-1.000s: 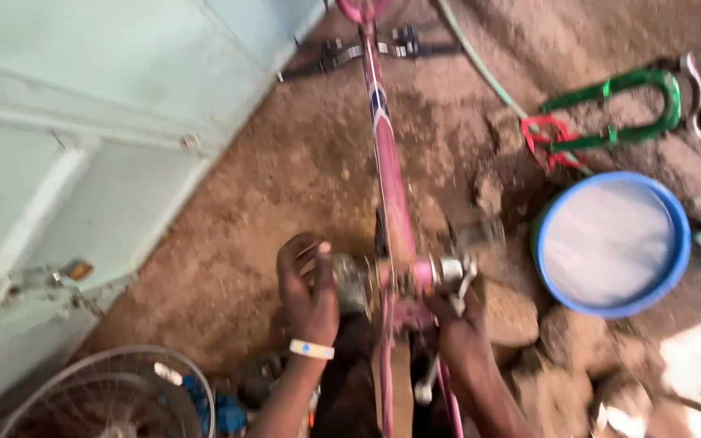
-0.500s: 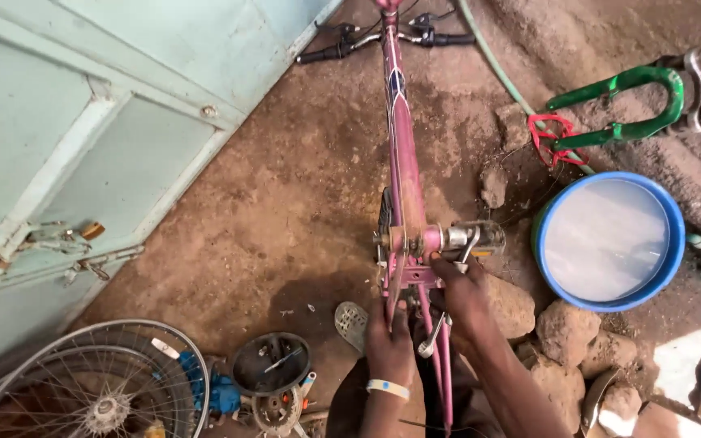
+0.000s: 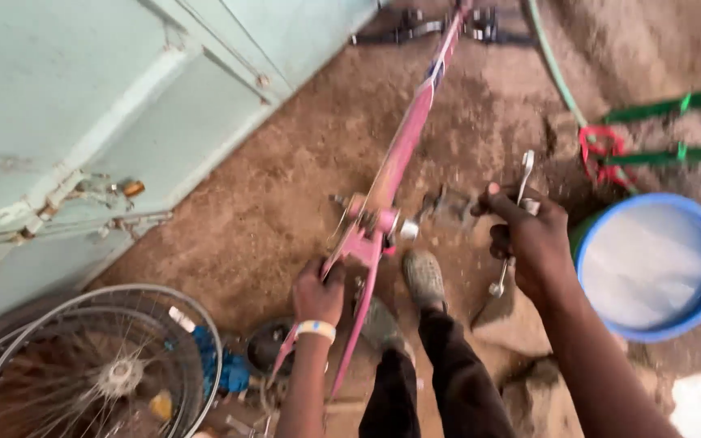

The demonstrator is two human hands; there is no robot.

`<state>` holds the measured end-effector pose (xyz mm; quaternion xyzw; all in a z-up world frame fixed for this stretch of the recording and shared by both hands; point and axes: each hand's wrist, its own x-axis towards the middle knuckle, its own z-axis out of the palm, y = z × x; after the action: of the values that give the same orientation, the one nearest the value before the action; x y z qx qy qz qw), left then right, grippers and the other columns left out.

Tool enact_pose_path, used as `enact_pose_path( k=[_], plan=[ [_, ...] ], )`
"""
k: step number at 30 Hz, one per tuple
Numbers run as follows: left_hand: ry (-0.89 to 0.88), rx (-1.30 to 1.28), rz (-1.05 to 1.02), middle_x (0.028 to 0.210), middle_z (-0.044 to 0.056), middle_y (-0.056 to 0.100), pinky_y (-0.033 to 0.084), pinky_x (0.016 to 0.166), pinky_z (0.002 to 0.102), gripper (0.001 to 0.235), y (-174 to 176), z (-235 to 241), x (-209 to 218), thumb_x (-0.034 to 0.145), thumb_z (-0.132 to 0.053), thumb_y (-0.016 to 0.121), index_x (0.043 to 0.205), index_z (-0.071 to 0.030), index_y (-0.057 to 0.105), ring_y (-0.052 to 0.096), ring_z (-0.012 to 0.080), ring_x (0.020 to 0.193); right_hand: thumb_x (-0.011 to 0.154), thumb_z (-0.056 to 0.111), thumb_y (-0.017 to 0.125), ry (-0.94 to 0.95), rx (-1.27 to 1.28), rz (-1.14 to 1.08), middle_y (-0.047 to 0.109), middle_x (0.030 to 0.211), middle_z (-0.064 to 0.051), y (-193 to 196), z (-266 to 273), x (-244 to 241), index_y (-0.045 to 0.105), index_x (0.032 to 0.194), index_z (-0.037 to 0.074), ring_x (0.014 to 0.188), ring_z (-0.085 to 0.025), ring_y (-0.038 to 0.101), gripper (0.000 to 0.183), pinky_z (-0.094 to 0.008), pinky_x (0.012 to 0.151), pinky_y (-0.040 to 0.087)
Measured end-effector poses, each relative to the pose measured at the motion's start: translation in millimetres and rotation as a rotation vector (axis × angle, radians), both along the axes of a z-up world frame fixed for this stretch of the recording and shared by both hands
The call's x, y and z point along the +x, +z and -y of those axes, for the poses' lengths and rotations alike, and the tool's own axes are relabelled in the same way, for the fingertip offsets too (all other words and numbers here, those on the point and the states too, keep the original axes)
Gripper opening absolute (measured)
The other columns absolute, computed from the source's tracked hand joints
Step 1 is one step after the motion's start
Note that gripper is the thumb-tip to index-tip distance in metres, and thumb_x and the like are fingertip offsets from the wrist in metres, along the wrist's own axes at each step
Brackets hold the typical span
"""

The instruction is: The person uses a wrench to loosen and remove the chainring from the crankset of a pink bicycle. They then remove the crank arm and place the parts on the ground.

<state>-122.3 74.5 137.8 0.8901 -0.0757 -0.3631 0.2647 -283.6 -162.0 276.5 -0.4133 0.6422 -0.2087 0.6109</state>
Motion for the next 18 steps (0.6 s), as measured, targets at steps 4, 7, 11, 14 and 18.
enact_pose_path(
  k=[4, 7, 11, 14, 18],
  plan=[
    [-0.066, -0.078, 0.134, 0.087, 0.017, 0.075, 0.047, 0.077, 0.050, 0.020, 18.8, 8.8, 17.9, 0.083, -0.030, 0.064, 0.088, -0.012, 0.071, 0.066, 0.0440, 0.085, 0.099, 0.024, 0.069, 0.052, 0.074, -0.068, 0.077, 0.094, -0.013, -59.2, 79.3, 55.6, 0.064, 0.103, 0.007, 0.046, -0.011, 0.033, 0.018, -0.028, 0.045, 0.030],
    [-0.088, 0.089, 0.097, 0.084, 0.018, 0.071, 0.049, 0.073, 0.057, 0.018, 20.0, 3.4, 19.9, 0.087, -0.031, 0.061, 0.088, -0.013, 0.063, 0.067, 0.0462, 0.083, 0.093, 0.031, 0.071, 0.070, 0.175, -0.073, 0.078, 0.111, -0.015, -130.6, 108.0, 88.6, 0.065, 0.125, 0.004, 0.049, -0.011, 0.044, 0.042, -0.028, 0.045, 0.035],
    [-0.081, 0.002, 0.341, 0.103, 0.014, 0.073, 0.050, 0.087, 0.051, 0.030, -9.3, 7.7, 11.8, 0.079, -0.034, 0.062, 0.101, -0.016, 0.072, 0.066, 0.0410, 0.101, 0.088, 0.042, 0.065, 0.146, 0.342, -0.096, 0.054, 0.077, -0.010, -193.9, 126.6, 134.9, 0.060, 0.099, 0.016, 0.044, -0.014, 0.030, 0.029, -0.031, 0.041, 0.020],
    [-0.051, 0.090, 0.371, 0.109, 0.013, 0.071, 0.051, 0.084, 0.054, 0.043, -6.5, -1.6, -3.1, 0.072, -0.037, 0.062, 0.111, -0.019, 0.069, 0.065, 0.0426, 0.102, 0.080, 0.052, 0.080, 0.134, 0.439, -0.184, 0.031, 0.065, 0.001, -199.5, 109.8, 148.6, 0.048, 0.084, 0.017, 0.053, -0.011, 0.024, 0.048, -0.031, 0.049, 0.018],
    [0.053, 0.292, 0.338, 0.092, 0.009, 0.078, 0.055, 0.077, 0.053, 0.050, -22.7, 12.9, 1.4, 0.063, -0.035, 0.064, 0.111, -0.038, 0.075, 0.072, 0.0416, 0.088, 0.088, 0.020, 0.084, 0.061, 0.331, -0.183, 0.051, 0.064, -0.002, -174.6, 123.8, 165.8, 0.066, 0.117, -0.006, 0.042, -0.010, 0.040, 0.043, -0.026, 0.037, 0.041]
  ],
)
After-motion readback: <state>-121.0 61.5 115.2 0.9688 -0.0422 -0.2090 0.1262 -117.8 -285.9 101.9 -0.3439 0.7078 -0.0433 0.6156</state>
